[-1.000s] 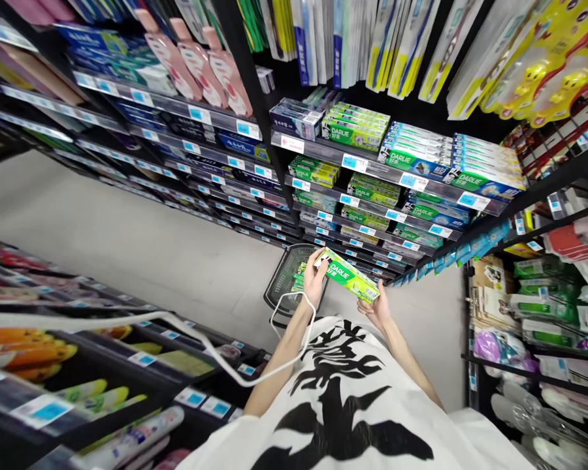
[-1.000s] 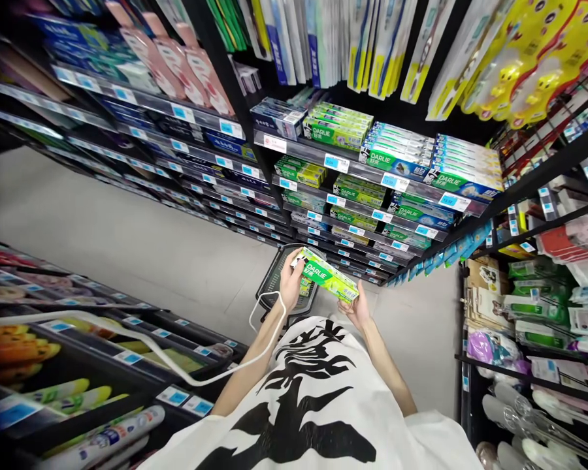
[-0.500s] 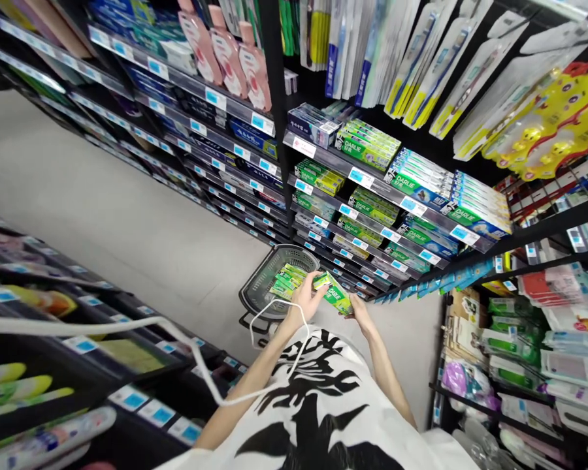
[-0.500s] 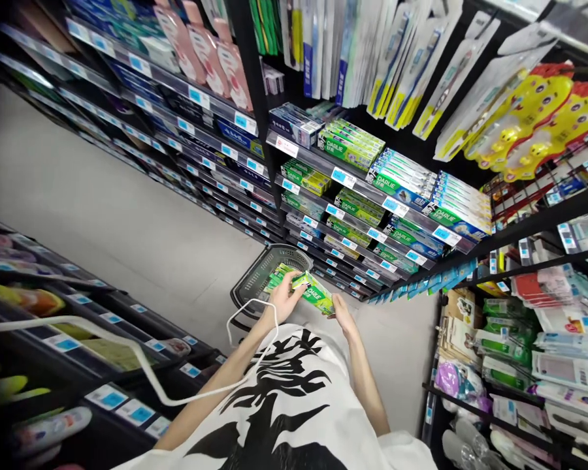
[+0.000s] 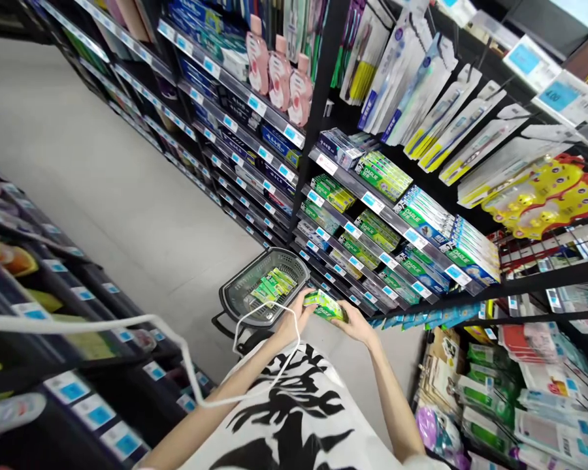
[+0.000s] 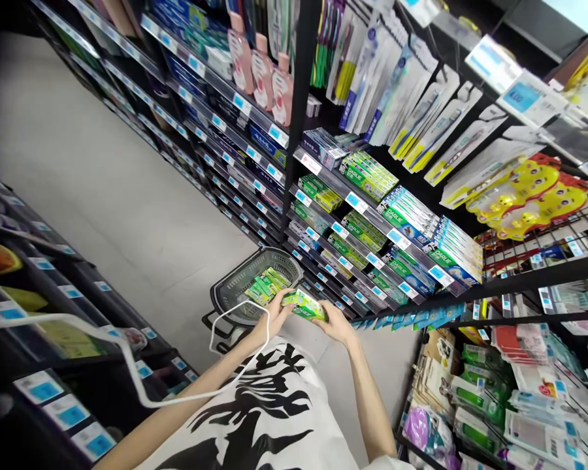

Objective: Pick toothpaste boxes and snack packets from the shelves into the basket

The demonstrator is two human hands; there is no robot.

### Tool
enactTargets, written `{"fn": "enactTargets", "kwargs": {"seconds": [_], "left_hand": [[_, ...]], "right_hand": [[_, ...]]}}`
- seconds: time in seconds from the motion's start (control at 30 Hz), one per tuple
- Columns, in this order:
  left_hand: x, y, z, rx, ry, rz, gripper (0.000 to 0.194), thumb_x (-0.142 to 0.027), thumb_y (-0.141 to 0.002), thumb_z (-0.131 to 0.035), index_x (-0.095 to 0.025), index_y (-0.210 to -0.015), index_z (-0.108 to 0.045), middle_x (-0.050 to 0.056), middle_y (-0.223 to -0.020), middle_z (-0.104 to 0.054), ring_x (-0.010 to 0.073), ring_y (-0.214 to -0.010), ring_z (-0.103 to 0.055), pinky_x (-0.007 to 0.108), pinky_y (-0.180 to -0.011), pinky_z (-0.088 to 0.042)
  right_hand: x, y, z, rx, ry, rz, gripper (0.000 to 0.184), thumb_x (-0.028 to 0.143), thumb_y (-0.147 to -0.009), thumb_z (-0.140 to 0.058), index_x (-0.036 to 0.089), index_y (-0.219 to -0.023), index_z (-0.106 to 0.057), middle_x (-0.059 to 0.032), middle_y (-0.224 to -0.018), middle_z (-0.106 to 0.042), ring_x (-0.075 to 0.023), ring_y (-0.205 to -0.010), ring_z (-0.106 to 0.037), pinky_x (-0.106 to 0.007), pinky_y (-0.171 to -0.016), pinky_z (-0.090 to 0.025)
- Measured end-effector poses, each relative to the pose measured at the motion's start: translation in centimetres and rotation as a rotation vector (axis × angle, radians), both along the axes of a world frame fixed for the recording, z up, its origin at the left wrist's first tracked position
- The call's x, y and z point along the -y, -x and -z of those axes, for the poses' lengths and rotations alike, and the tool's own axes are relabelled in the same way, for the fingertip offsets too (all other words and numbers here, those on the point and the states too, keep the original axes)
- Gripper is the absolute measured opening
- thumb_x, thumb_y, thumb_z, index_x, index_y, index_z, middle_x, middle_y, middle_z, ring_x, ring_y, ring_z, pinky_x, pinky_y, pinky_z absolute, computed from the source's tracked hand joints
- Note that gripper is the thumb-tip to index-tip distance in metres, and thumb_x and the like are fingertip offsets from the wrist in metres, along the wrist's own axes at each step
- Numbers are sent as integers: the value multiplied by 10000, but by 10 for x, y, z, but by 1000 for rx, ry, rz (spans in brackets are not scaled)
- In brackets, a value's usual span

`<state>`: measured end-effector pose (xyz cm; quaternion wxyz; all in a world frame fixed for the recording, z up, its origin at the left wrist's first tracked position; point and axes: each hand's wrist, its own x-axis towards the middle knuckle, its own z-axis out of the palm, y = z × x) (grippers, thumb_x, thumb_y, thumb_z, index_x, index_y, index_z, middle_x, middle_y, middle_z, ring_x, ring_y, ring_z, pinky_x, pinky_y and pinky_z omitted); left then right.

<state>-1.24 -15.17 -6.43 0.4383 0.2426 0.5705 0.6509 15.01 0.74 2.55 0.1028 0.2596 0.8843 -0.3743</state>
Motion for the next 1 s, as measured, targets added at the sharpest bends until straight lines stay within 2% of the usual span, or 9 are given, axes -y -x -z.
{"fn": "enactTargets", "kwargs": {"seconds": [0.13, 0.2, 0.27, 0.33, 0.43, 0.57, 0.73, 0.8, 1.0], "left_hand": [[-5, -2, 5, 239, -127, -135, 576, -545, -933, -585, -225, -1387, -433, 180, -1467, -492, 292, -1129, -675, 482, -868, -629], [-7, -1, 2, 306, -167, -206, 599, -535, -929, -598, -259, -1419, -391, 183, -1545, -407, 276, -1102, -695, 489, -859, -633], [-7, 0, 0, 324, -156, -215, 634, -518, -935, -596, -289, -1467, -339, 178, -1556, -399, 254, -1063, -720, 483, -869, -629], [-3, 0, 2, 295, -94, -155, 632, -523, -935, -589, -271, -1466, -357, 170, -1467, -510, 245, -1025, -737, 452, -845, -627], [8, -4, 13, 234, -3, 10, 530, -543, -924, -568, -204, -1327, -507, 131, -1189, -704, 241, -941, -749, 396, -788, -611], [24, -12, 26, 163, 31, 182, 423, -468, -903, -577, -208, -1236, -571, 71, -948, -772, 229, -814, -745, 357, -732, -579], [30, -10, 27, 137, 20, 91, 375, -395, -856, -628, -256, -1204, -612, 39, -851, -776, 265, -743, -734, 366, -681, -552], [33, -5, 26, 129, 36, 51, 377, -390, -847, -624, -249, -1196, -621, 36, -835, -772, 270, -728, -730, 370, -679, -554], [50, 1, 38, 70, 147, 53, 420, -402, -860, -555, -212, -1234, -586, 43, -877, -761, 240, -786, -728, 357, -748, -567]], "right_hand": [[-11, 18, -14, -91, -79, -102, 464, 409, -979, -599, 265, -1406, -491, -107, -1301, -625, -273, -1136, -601, -400, -978, -457], [-21, 29, -22, -90, -198, -175, 446, 386, -994, -568, 253, -1414, -495, -126, -1282, -630, -290, -1131, -596, -416, -962, -457], [-36, 41, -29, -95, -355, -211, 425, 342, -999, -544, 226, -1406, -505, -148, -1265, -634, -310, -1126, -583, -435, -945, -449], [-57, 53, -37, -125, -510, -188, 419, 293, -1001, -513, 196, -1409, -499, -165, -1274, -629, -320, -1135, -569, -445, -940, -444], [-95, 74, -45, -178, -728, -146, 451, 194, -995, -437, 160, -1445, -462, -179, -1343, -600, -314, -1212, -537, -457, -1005, -418], [-148, 102, -48, -177, -923, -152, 496, 128, -976, -392, 124, -1470, -441, -182, -1439, -554, -287, -1344, -469, -461, -1120, -342], [-197, 129, -41, -112, -1051, -126, 508, 92, -964, -344, 91, -1459, -459, -200, -1475, -526, -265, -1425, -397, -467, -1188, -270], [-211, 137, -39, -77, -1069, -92, 513, 79, -961, -321, 88, -1452, -471, -204, -1461, -540, -284, -1405, -421, -474, -1173, -287], [-244, 159, -44, -23, -896, 264, 410, 191, -1020, -383, -21, -1320, -566, -327, -1259, -625, -376, -1232, -575, -506, -1026, -423]]}}
